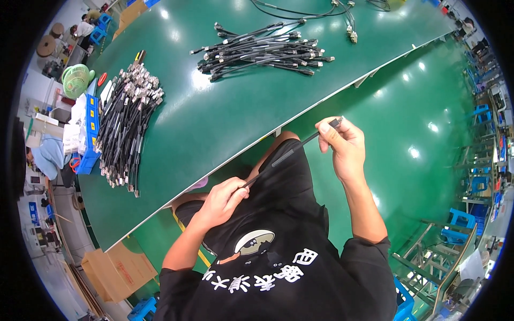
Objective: The person assembles electrical cable harnesses by attaching connectors to electrical wires by hand, then organizes the finished units on a workbench.
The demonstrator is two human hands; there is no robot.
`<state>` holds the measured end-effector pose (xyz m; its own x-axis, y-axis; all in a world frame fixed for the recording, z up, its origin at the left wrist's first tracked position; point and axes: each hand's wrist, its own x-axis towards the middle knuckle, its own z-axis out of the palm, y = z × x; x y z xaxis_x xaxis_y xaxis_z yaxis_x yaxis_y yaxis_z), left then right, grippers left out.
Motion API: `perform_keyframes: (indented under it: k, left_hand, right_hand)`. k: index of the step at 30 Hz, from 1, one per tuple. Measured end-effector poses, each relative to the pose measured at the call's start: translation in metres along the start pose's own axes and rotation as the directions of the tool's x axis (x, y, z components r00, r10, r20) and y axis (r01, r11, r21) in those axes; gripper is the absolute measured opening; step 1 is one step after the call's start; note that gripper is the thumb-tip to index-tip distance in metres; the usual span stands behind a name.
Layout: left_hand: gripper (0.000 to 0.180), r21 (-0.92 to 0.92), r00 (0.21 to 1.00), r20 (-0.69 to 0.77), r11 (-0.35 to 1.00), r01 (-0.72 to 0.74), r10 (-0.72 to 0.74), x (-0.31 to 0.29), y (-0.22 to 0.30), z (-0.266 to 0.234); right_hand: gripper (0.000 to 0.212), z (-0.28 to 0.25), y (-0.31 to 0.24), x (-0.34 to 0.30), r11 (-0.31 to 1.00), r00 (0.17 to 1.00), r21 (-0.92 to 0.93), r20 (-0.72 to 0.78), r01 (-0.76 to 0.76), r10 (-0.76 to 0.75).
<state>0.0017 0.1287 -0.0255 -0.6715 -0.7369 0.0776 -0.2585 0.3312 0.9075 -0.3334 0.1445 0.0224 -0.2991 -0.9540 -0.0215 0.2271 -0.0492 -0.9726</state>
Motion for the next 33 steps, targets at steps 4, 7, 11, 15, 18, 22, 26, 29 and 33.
perform_keyframes:
  k: [4,7,11,15,18,22,26,29,33]
  left_hand:
    - [0.021,-0.188,0.983,0.035,0.964,0.186,-0.182,-0.001,0.013,-0.003]
    - [0.032,-0.375,0.956,0.079,0.880,0.291,-0.282,-0.004,0.003,0.004]
    - [0.040,-0.584,0.912,0.171,0.707,0.399,-0.374,0.000,-0.002,0.009]
    - [0.040,-0.522,0.948,-0.042,0.816,0.248,-0.315,0.003,-0.004,0.003]
    - [0.043,-0.619,0.894,0.013,0.699,0.358,-0.447,0.002,0.009,-0.024]
    - [0.041,-0.646,0.933,0.101,0.691,0.325,-0.345,-0.006,0.006,-0.031]
    - [0.030,-0.640,0.953,0.110,0.714,0.284,-0.281,-0.008,0.005,-0.030]
    - [0.024,-0.535,0.963,0.061,0.806,0.254,-0.263,-0.012,0.001,-0.027]
    - [0.017,-0.270,0.974,0.041,0.937,0.224,-0.221,-0.011,0.012,-0.030]
  right_hand:
    - [0.028,0.022,-0.001,0.000,0.902,0.934,-0.392,-0.220,0.180,-0.282]
    - [0.044,0.040,-0.009,-0.004,0.346,0.766,-0.744,0.333,0.572,-0.549]
    - [0.036,0.081,0.022,-0.027,0.695,0.666,-0.483,0.746,0.532,0.009]
    - [0.021,0.089,0.040,-0.033,0.747,0.718,-0.534,0.687,0.396,0.111]
    - [0.014,0.087,0.025,-0.026,0.793,0.753,-0.542,0.635,0.277,0.171]
    - [0.017,0.087,0.027,-0.025,0.741,0.738,-0.540,0.669,0.398,0.091]
    - [0.021,0.086,0.034,-0.027,0.686,0.726,-0.522,0.688,0.507,-0.013]
    - [0.025,0.086,0.033,-0.025,0.737,0.696,-0.472,0.718,0.483,0.003]
    - [0.031,0.088,0.019,-0.020,0.876,0.584,-0.482,0.713,0.008,0.387]
